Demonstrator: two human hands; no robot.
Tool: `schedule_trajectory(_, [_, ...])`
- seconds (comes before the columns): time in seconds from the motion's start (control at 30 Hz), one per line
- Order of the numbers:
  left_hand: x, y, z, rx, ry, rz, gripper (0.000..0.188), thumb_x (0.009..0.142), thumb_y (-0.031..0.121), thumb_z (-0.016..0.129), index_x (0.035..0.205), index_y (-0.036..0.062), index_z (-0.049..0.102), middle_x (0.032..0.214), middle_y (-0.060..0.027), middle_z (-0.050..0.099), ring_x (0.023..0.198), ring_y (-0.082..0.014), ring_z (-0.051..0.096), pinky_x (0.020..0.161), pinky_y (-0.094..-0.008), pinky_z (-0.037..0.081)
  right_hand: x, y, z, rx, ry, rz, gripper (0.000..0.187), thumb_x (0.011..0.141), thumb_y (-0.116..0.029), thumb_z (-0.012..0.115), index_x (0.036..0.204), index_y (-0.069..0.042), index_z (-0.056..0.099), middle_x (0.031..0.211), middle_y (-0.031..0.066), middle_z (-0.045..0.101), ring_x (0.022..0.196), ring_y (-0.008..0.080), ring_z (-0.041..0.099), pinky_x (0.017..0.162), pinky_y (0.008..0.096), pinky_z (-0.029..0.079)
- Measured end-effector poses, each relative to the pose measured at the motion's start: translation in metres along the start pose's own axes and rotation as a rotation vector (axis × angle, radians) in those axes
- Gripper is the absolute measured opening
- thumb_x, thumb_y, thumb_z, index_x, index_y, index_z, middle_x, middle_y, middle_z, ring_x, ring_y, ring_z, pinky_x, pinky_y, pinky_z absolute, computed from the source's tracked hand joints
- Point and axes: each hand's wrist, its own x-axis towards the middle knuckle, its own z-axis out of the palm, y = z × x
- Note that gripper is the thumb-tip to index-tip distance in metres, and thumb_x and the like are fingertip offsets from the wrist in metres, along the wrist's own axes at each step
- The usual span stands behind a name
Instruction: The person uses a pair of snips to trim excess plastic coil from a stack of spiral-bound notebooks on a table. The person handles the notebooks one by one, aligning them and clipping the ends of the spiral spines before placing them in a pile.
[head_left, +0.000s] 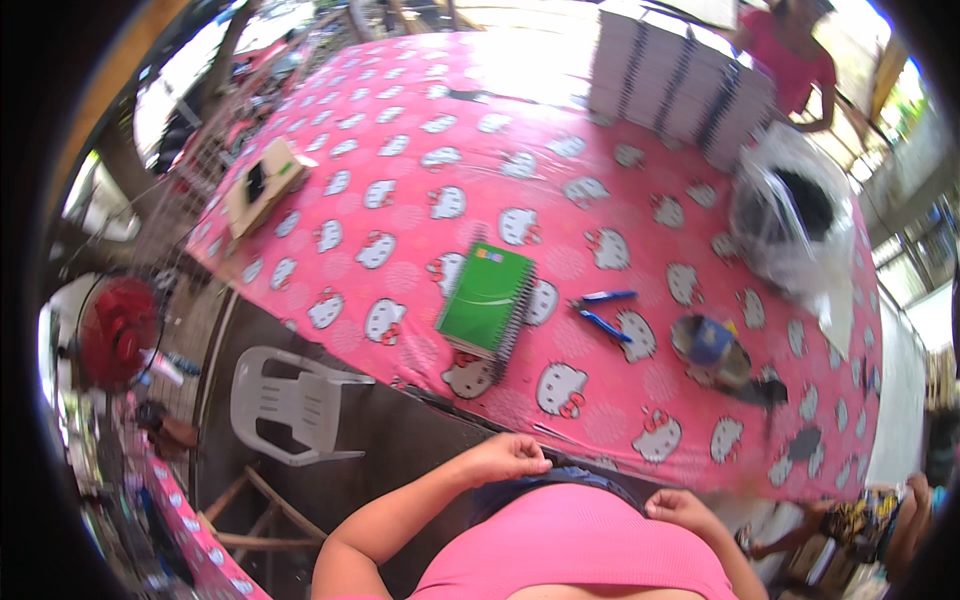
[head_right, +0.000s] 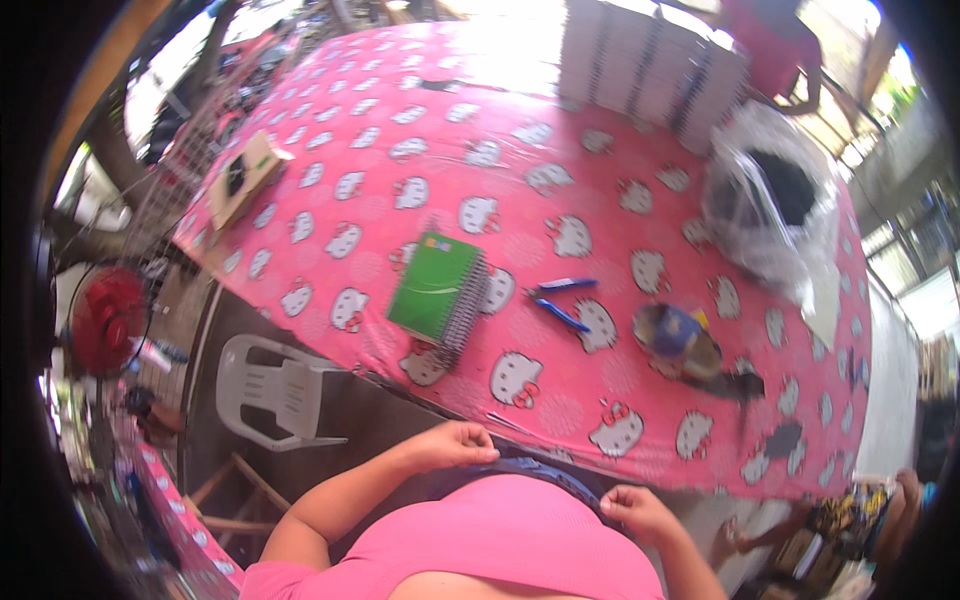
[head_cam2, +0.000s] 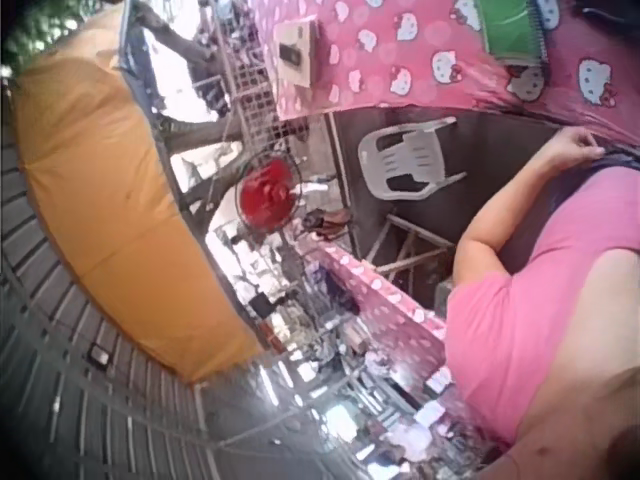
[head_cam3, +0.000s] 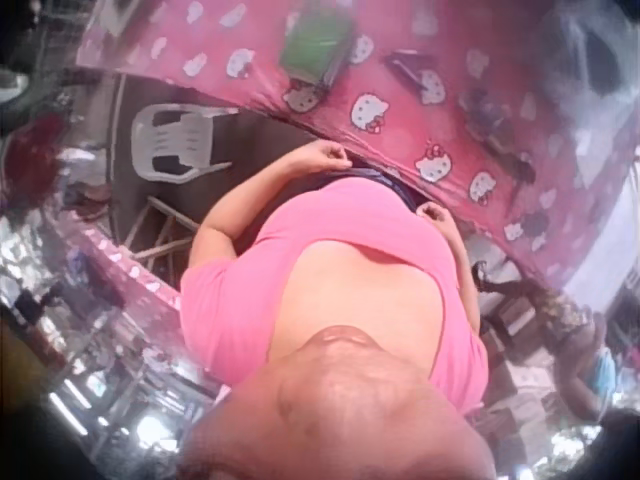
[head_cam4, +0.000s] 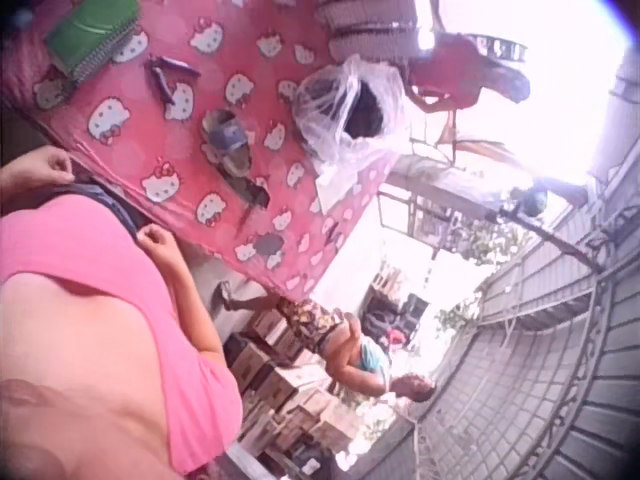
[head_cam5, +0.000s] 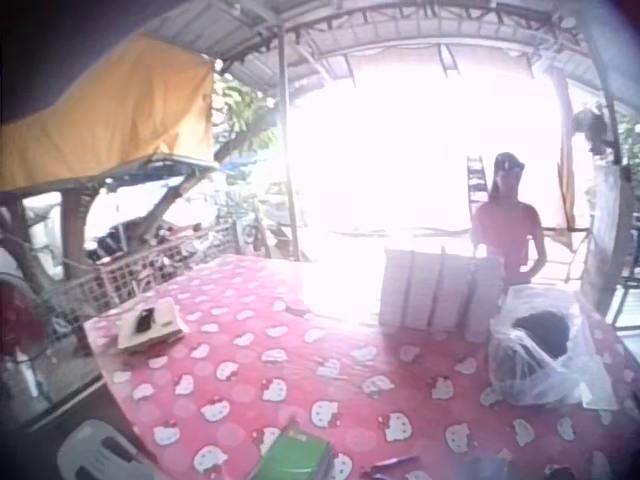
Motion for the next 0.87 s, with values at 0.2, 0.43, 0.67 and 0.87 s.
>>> schedule_trajectory(0.2, [-0.028,-0.023,0.004,0.235,0.133,0.027,0.039,0.087,0.046,0.065,0.095,0.0076,0.066,0.081,0.0009,0.062,0.074,-0.0088,0.056,0.069,-0.0261,0.046,-0.008,-0.017,-0.006,-0.096,0.021,-0.079,0.022,0.087,-0.02,0.07,0.093,0.0,0.063,0.084,0.0011,0.065,0.077,0.0076,0.059,0.069,0.0241,0.048])
schedule_trajectory(0.43, [-0.064,-0.047,0.038,0.665,0.505,-0.069,0.044,0.086,0.051,0.059,0.112,0.0162,0.066,0.118,-0.0098,0.062,0.118,-0.024,0.053,0.101,-0.0478,0.03,-0.017,-0.073,-0.005,-0.236,0.071,-0.09,0.025,0.087,-0.018,0.07,0.1,0.003,0.064,0.091,0.0054,0.067,0.085,0.0125,0.063,0.076,0.0278,0.05])
schedule_trajectory(0.67, [-0.079,-0.034,0.097,0.554,0.656,0.126,0.043,0.09,0.046,0.057,0.125,0.0217,0.06,0.141,-0.0063,0.047,0.134,-0.0245,0.037,0.103,-0.0638,0.017,0.04,-0.099,-0.008,-0.665,-0.23,-0.331,0.033,0.088,-0.026,0.069,0.109,-0.002,0.065,0.096,0.0069,0.069,0.093,0.0118,0.062,0.081,0.0287,0.05])
schedule_trajectory(0.87, [-0.104,-0.089,0.135,0.329,0.496,0.054,0.032,0.092,0.039,0.055,0.113,0.0193,0.069,0.112,-0.0031,0.067,0.11,-0.0185,0.06,0.104,-0.0458,0.029,0.134,-0.09,0.023,-0.823,-0.926,-0.146,0.025,0.092,-0.021,0.064,0.107,-0.001,0.067,0.097,0.0027,0.068,0.094,0.0102,0.061,0.086,0.0259,0.047])
